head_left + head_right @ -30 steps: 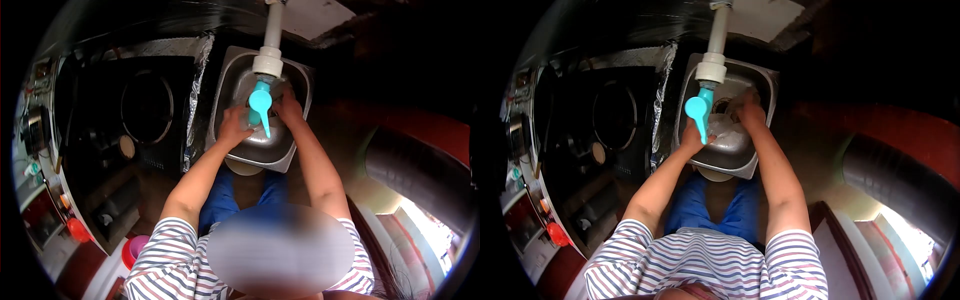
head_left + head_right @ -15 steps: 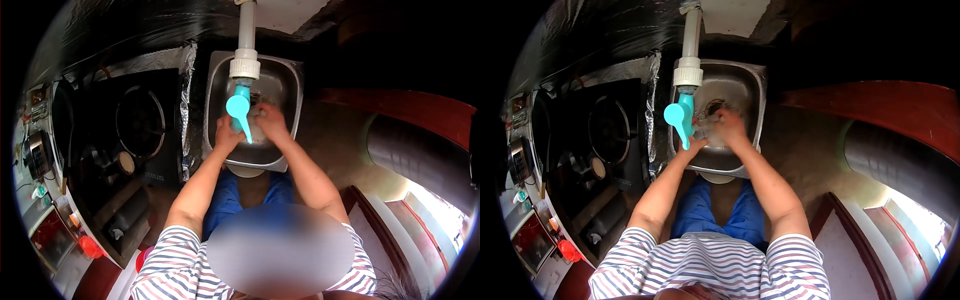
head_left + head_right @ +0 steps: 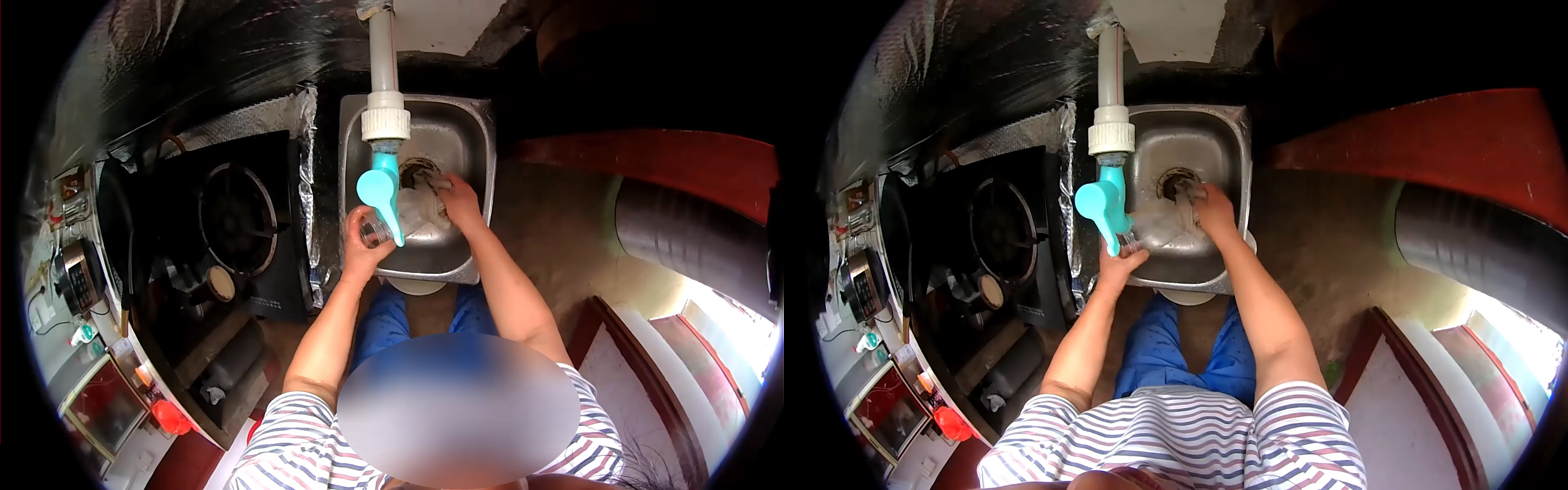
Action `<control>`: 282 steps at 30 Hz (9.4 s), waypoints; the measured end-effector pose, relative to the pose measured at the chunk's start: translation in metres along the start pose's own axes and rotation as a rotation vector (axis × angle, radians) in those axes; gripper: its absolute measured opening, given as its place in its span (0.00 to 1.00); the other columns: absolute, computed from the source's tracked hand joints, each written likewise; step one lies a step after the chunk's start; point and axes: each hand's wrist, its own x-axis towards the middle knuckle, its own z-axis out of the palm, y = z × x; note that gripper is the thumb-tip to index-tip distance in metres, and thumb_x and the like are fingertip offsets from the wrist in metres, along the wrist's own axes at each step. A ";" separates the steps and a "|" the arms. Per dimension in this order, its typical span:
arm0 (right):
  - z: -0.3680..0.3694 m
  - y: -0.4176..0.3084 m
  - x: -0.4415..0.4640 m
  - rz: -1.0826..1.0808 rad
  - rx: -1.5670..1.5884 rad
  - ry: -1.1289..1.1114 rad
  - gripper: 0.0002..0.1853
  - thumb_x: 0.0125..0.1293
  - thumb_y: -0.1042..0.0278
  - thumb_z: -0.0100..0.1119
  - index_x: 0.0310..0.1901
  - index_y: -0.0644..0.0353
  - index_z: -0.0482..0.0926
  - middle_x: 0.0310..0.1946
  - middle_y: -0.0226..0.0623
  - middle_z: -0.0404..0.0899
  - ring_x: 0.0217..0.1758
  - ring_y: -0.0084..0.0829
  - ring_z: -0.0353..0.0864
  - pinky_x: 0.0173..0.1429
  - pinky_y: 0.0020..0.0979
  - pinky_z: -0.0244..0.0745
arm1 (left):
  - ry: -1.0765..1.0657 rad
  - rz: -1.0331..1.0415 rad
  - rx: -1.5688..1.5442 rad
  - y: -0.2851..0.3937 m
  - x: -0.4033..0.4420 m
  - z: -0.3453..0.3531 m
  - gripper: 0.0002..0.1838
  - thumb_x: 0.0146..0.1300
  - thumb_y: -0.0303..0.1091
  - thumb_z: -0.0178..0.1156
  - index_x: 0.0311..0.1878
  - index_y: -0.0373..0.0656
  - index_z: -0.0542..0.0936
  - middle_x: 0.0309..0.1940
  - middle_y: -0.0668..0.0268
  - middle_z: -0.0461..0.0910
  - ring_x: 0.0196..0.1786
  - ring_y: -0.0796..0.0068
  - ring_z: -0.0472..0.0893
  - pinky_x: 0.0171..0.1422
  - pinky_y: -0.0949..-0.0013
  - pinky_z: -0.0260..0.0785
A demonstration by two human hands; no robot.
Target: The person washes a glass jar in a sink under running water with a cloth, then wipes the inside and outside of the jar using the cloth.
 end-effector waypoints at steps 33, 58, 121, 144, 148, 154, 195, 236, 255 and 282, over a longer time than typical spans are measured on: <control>0.004 0.002 -0.003 0.430 1.138 -0.256 0.26 0.58 0.56 0.66 0.54 0.60 0.72 0.45 0.37 0.77 0.48 0.31 0.76 0.52 0.33 0.72 | -0.098 0.342 0.510 0.074 0.024 0.058 0.33 0.39 0.34 0.68 0.53 0.40 0.70 0.47 0.56 0.74 0.52 0.56 0.75 0.56 0.59 0.67; 0.037 0.029 0.025 0.423 0.788 -0.214 0.24 0.60 0.49 0.59 0.48 0.61 0.76 0.46 0.38 0.77 0.49 0.29 0.74 0.52 0.33 0.70 | -0.202 0.500 0.786 0.096 0.032 0.046 0.46 0.37 0.37 0.73 0.64 0.46 0.65 0.56 0.54 0.70 0.60 0.52 0.67 0.64 0.57 0.62; 0.007 -0.053 -0.046 -0.539 -0.355 -0.631 0.27 0.53 0.75 0.56 0.56 0.68 0.63 0.35 0.52 0.78 0.37 0.42 0.80 0.42 0.36 0.74 | -0.171 0.286 0.701 0.006 0.024 0.042 0.53 0.38 0.37 0.73 0.69 0.49 0.55 0.65 0.56 0.62 0.68 0.56 0.61 0.68 0.57 0.59; -0.021 -0.059 -0.045 -0.209 0.081 -0.113 0.15 0.53 0.76 0.58 0.44 0.64 0.75 0.37 0.50 0.79 0.42 0.48 0.80 0.46 0.37 0.73 | -0.132 0.280 0.605 0.012 0.026 0.039 0.50 0.39 0.33 0.72 0.68 0.47 0.57 0.66 0.55 0.60 0.65 0.52 0.65 0.67 0.60 0.61; -0.001 -0.055 -0.049 -0.439 -0.284 -0.312 0.14 0.56 0.76 0.55 0.46 0.63 0.74 0.39 0.55 0.76 0.46 0.54 0.76 0.49 0.41 0.72 | -0.139 0.227 0.613 0.018 0.029 0.043 0.53 0.40 0.34 0.72 0.71 0.47 0.53 0.66 0.53 0.60 0.66 0.52 0.63 0.68 0.59 0.60; 0.014 -0.061 -0.046 -0.463 -0.412 -0.666 0.27 0.51 0.80 0.56 0.57 0.62 0.68 0.52 0.52 0.71 0.54 0.54 0.71 0.53 0.43 0.71 | -0.205 0.204 0.572 0.005 0.028 0.030 0.53 0.41 0.36 0.72 0.71 0.45 0.52 0.67 0.53 0.60 0.68 0.52 0.62 0.69 0.57 0.58; -0.013 -0.097 -0.039 -0.640 -0.459 -0.680 0.38 0.45 0.75 0.62 0.63 0.54 0.65 0.54 0.45 0.70 0.56 0.50 0.70 0.60 0.40 0.67 | -0.059 -0.454 -1.108 0.009 0.050 0.037 0.32 0.57 0.51 0.63 0.60 0.43 0.70 0.57 0.58 0.73 0.57 0.61 0.74 0.59 0.52 0.69; -0.033 -0.080 -0.038 -0.041 0.363 -0.867 0.42 0.46 0.83 0.61 0.67 0.58 0.59 0.56 0.36 0.69 0.55 0.32 0.71 0.58 0.28 0.66 | -0.327 -0.419 -0.751 0.000 0.038 0.005 0.37 0.59 0.50 0.60 0.70 0.52 0.59 0.67 0.62 0.61 0.67 0.55 0.63 0.57 0.39 0.66; 0.008 -0.086 -0.013 -0.326 -0.200 -0.791 0.12 0.62 0.67 0.56 0.46 0.59 0.72 0.45 0.36 0.76 0.49 0.34 0.74 0.52 0.29 0.69 | -0.322 -0.655 -0.473 0.017 0.055 0.011 0.32 0.60 0.60 0.54 0.65 0.56 0.66 0.57 0.58 0.72 0.53 0.52 0.77 0.37 0.50 0.77; -0.031 -0.083 -0.044 0.112 0.257 -0.768 0.13 0.61 0.63 0.58 0.43 0.62 0.75 0.31 0.40 0.77 0.30 0.37 0.74 0.33 0.30 0.68 | -0.122 -0.417 -0.814 0.012 0.070 0.002 0.26 0.61 0.42 0.55 0.64 0.53 0.70 0.57 0.64 0.74 0.59 0.61 0.74 0.57 0.49 0.69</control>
